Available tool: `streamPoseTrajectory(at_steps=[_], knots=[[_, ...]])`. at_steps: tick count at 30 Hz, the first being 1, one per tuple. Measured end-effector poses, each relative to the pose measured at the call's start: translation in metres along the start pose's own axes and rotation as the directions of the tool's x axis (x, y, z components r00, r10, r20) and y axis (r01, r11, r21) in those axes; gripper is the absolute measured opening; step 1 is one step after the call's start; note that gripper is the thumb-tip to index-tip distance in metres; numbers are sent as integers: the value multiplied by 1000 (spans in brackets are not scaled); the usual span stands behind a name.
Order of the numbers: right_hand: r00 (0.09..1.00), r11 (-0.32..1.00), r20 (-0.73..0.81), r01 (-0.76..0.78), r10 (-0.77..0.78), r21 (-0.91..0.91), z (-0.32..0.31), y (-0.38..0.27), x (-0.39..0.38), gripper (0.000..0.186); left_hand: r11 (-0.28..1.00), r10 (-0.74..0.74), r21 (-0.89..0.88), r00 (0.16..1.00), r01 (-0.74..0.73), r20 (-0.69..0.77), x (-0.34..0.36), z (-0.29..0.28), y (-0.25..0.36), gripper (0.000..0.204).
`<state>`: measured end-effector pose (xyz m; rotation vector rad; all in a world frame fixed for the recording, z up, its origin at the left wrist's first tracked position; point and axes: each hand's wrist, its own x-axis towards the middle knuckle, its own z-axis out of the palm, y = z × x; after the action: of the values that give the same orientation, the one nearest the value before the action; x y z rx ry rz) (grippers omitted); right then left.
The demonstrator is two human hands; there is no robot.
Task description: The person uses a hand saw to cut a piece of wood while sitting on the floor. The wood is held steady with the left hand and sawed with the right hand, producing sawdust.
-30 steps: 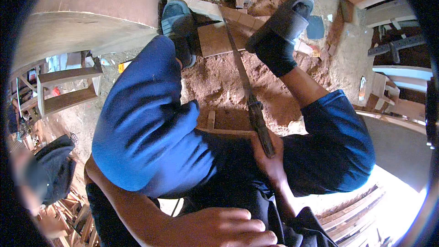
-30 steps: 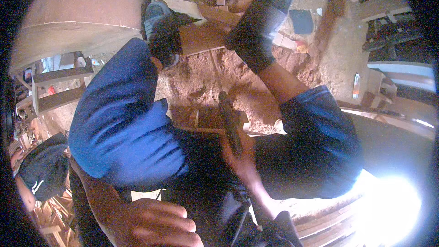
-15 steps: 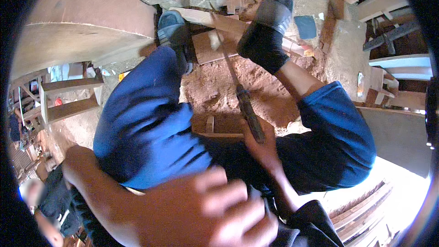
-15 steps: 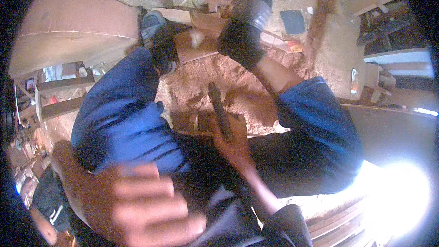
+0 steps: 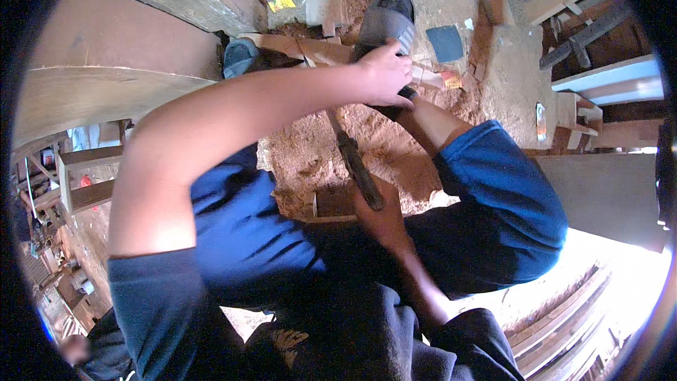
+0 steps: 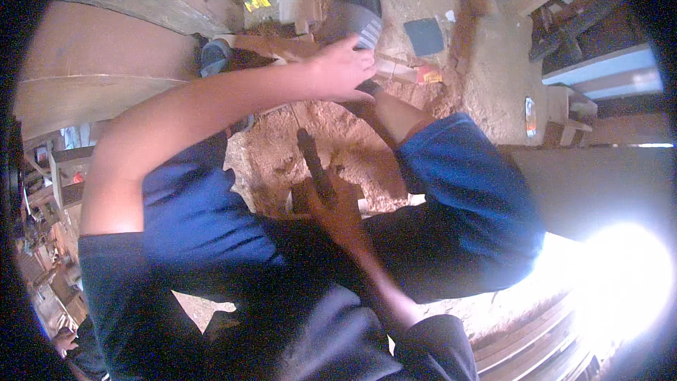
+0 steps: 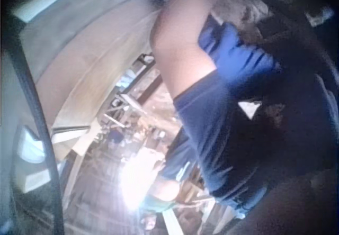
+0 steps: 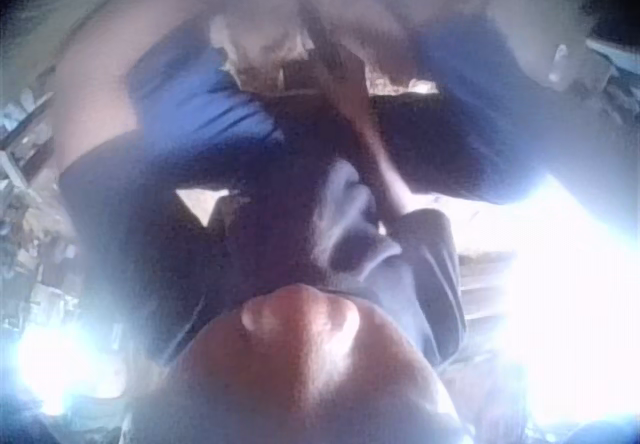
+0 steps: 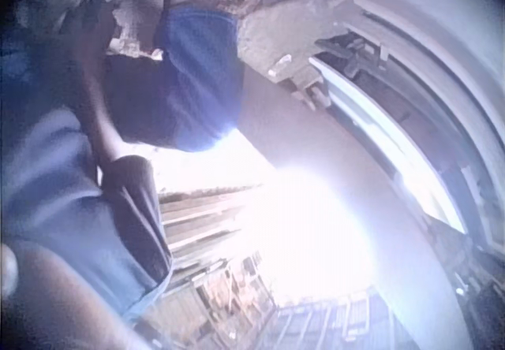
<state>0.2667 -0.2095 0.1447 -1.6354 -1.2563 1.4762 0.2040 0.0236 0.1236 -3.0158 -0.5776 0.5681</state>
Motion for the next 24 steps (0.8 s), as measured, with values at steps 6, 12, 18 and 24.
streamPoseTrajectory(at_steps=[6,12,18,24], knots=[[999,999,41,33,-33,7,7,-14,-8,13,965,-147,249,958,84,244,12,-16,-4,101],[993,993,-7,117,-117,0,14,-7,-5,13,951,-139,268,988,152,-69,6,5,-6,99],[997,996,28,80,-79,-45,13,-12,-5,15,999,-21,46,999,22,-24,4,8,7,83],[998,994,45,46,-42,-95,10,2,-6,17,980,-146,161,968,114,206,23,-8,57,44]])
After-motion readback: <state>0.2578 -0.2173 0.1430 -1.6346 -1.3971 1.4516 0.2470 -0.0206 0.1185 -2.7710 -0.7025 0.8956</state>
